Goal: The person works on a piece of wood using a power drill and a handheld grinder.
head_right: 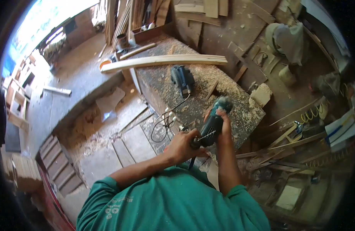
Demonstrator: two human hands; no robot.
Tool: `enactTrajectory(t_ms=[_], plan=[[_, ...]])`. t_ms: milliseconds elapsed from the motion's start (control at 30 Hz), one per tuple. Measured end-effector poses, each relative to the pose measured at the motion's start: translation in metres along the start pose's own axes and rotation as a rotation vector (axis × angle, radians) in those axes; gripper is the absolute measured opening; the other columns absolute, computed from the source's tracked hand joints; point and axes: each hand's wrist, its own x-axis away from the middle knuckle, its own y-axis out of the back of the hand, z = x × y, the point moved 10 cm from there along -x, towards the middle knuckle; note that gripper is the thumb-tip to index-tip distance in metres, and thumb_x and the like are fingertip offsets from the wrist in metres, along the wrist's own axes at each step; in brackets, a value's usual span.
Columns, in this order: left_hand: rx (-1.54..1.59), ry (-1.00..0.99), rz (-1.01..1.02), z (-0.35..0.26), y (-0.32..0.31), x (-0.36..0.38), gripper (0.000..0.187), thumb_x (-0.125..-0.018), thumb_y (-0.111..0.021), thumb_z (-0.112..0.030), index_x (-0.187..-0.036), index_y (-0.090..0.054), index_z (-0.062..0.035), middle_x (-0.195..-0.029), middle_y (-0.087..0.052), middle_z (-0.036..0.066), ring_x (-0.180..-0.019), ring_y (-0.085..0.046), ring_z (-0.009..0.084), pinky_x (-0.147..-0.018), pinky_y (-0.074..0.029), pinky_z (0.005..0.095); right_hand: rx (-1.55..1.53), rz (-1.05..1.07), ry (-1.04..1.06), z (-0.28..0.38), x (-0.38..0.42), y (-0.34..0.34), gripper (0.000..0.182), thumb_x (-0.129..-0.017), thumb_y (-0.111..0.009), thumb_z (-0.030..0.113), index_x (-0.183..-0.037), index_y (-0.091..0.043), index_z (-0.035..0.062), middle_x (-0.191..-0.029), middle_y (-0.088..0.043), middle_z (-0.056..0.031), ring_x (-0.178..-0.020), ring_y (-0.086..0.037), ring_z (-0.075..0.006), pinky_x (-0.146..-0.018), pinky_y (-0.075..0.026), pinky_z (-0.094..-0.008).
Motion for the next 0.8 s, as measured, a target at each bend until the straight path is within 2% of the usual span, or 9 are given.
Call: enactTrajectory(t_ms=[33, 133, 167, 367, 567, 800], plan=[[-0.047, 0.01, -0.009, 0.002, -0.007, -0.003, 0.049, -0.069, -0.084, -0.041, -0.096, -0.059, -0.0079, -0.074, -0.068, 0.015, -0.072, -0.068, 0.0353, -0.066, -0.053, 0.0439, -0.075, -0.088, 0.005, -0.002, 0.004, 0.012, 0.042, -0.079, -0.069, 0.026, -0.104, -0.054, -0.0045, -0.087, -0.063, -0.0158, -0.075, -0.065, -0.0288, -0.073, -0.057, -0.0377], [-0.132, -0.01, -0.043, 0.003, -0.02, -0.012, 0.049, -0.07, -0.083, -0.041, -0.096, -0.059, -0.0078, -0.075, -0.068, 0.016, -0.072, -0.068, 0.0353, -0.066, -0.053, 0.0445, -0.106, -0.049, -0.081, -0.01, 0.0, 0.044, 0.043, -0.08, -0.069, 0.024, -0.106, -0.052, -0.005, -0.088, -0.062, -0.0163, -0.076, -0.065, -0.0291, -0.073, -0.057, -0.0394], [-0.168, 0.01, -0.037, 0.003, -0.024, -0.016, 0.049, -0.069, -0.083, -0.041, -0.096, -0.059, -0.0079, -0.075, -0.068, 0.016, -0.072, -0.068, 0.0352, -0.066, -0.052, 0.0444, -0.192, -0.107, -0.13, -0.016, -0.002, 0.059, 0.041, -0.078, -0.07, 0.019, -0.107, -0.048, 0.0011, -0.091, -0.061, -0.0156, -0.08, -0.063, -0.0285, -0.074, -0.056, -0.0418], [-0.154, 0.032, 0.053, 0.002, -0.056, -0.042, 0.052, -0.069, -0.082, -0.046, -0.097, -0.059, -0.0088, -0.076, -0.069, 0.016, -0.074, -0.069, 0.0358, -0.066, -0.052, 0.0446, -0.336, -0.238, -0.088, -0.011, -0.002, 0.096, 0.039, -0.078, -0.07, 0.019, -0.103, -0.049, -0.0008, -0.088, -0.059, -0.0145, -0.079, -0.063, -0.0279, -0.074, -0.056, -0.0414], [-0.274, 0.087, 0.201, -0.006, -0.08, -0.058, 0.055, -0.071, -0.078, -0.051, -0.102, -0.057, -0.0103, -0.079, -0.07, 0.016, -0.077, -0.069, 0.0369, -0.068, -0.053, 0.046, -0.348, -0.222, -0.086, -0.008, -0.015, 0.123, 0.038, -0.078, -0.07, 0.018, -0.104, -0.049, -0.0003, -0.088, -0.06, -0.0144, -0.08, -0.063, -0.0282, -0.075, -0.055, -0.0422], [-0.218, 0.183, 0.215, 0.009, -0.111, -0.067, 0.051, -0.075, -0.078, -0.045, -0.102, -0.055, -0.0088, -0.082, -0.07, 0.019, -0.078, -0.068, 0.0398, -0.068, -0.053, 0.0465, -0.441, -0.227, -0.158, -0.021, -0.025, 0.156, 0.036, -0.079, -0.069, 0.02, -0.102, -0.05, -0.0005, -0.088, -0.061, -0.0149, -0.08, -0.064, -0.0292, -0.076, -0.055, -0.0432]])
